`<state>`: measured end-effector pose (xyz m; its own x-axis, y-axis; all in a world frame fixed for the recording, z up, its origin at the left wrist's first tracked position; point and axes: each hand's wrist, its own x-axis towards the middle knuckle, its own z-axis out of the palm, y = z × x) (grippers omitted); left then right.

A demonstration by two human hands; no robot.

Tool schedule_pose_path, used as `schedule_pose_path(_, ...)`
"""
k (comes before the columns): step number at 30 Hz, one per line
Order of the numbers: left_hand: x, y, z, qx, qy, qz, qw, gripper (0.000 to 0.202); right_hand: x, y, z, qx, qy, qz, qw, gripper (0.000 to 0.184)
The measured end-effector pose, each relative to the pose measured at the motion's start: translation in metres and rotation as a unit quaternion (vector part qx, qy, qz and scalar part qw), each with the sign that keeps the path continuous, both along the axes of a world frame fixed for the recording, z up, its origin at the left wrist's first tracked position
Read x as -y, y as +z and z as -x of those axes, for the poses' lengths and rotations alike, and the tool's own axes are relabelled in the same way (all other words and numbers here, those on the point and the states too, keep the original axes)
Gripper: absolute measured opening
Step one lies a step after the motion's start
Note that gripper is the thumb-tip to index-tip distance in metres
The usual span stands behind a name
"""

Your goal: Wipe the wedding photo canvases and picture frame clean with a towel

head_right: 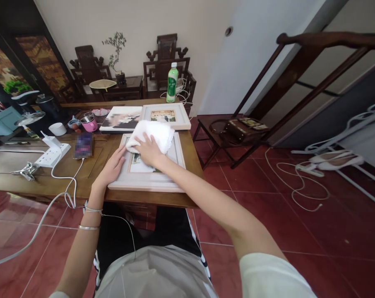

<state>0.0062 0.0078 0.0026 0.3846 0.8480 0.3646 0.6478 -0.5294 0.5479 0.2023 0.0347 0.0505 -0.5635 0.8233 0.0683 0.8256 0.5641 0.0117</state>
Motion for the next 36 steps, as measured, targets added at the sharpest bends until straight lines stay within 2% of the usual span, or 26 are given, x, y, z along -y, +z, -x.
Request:
schedule_pose_path(3, 0.003, 0.004, -0.002, 0.025, 0.016, -0.005, 1.0, 0.053, 0.007, 0.002, 0.01, 0.016, 0.039, -0.005, 0.999, 0.055)
schedule_pose_path(8, 0.009, 0.01, -0.006, 0.056, 0.048, 0.019, 0.997, 0.057, 0.069, 0.011, 0.005, 0.028, 0.144, 0.048, 0.988, 0.055)
schedule_pose_path(11, 0.012, 0.012, -0.007, 0.062, 0.055, 0.038, 0.996, 0.06, 0.094, 0.017, -0.003, 0.025, 0.164, 0.089, 0.982, 0.058)
schedule_pose_path(14, 0.013, 0.013, -0.008, 0.057, 0.049, 0.046, 0.996, 0.062, 0.086, 0.018, -0.007, 0.004, 0.147, 0.094, 0.985, 0.061)
schedule_pose_path(20, 0.009, 0.011, -0.007, 0.032, 0.039, 0.019, 0.999, 0.06, 0.023, 0.012, 0.004, -0.008, 0.063, 0.042, 0.997, 0.063)
schedule_pose_path(23, 0.007, 0.011, -0.009, 0.036, 0.049, 0.0, 0.998, 0.06, 0.013, 0.011, 0.012, -0.001, 0.049, 0.024, 0.999, 0.058)
schedule_pose_path(26, 0.009, 0.013, -0.012, 0.041, 0.05, -0.008, 0.998, 0.059, 0.03, 0.013, 0.015, -0.001, 0.067, 0.026, 0.997, 0.053)
schedule_pose_path(30, 0.013, 0.016, -0.014, 0.049, 0.051, 0.003, 0.997, 0.054, 0.071, 0.023, 0.011, -0.008, 0.115, 0.08, 0.99, 0.055)
schedule_pose_path(33, 0.012, 0.014, -0.013, 0.032, 0.041, 0.008, 0.999, 0.047, 0.096, 0.033, -0.002, 0.003, 0.14, 0.124, 0.982, 0.06)
schedule_pose_path(36, 0.007, 0.01, -0.01, -0.006, 0.015, -0.004, 1.0, 0.04, 0.111, 0.042, -0.025, 0.012, 0.119, 0.14, 0.983, 0.062)
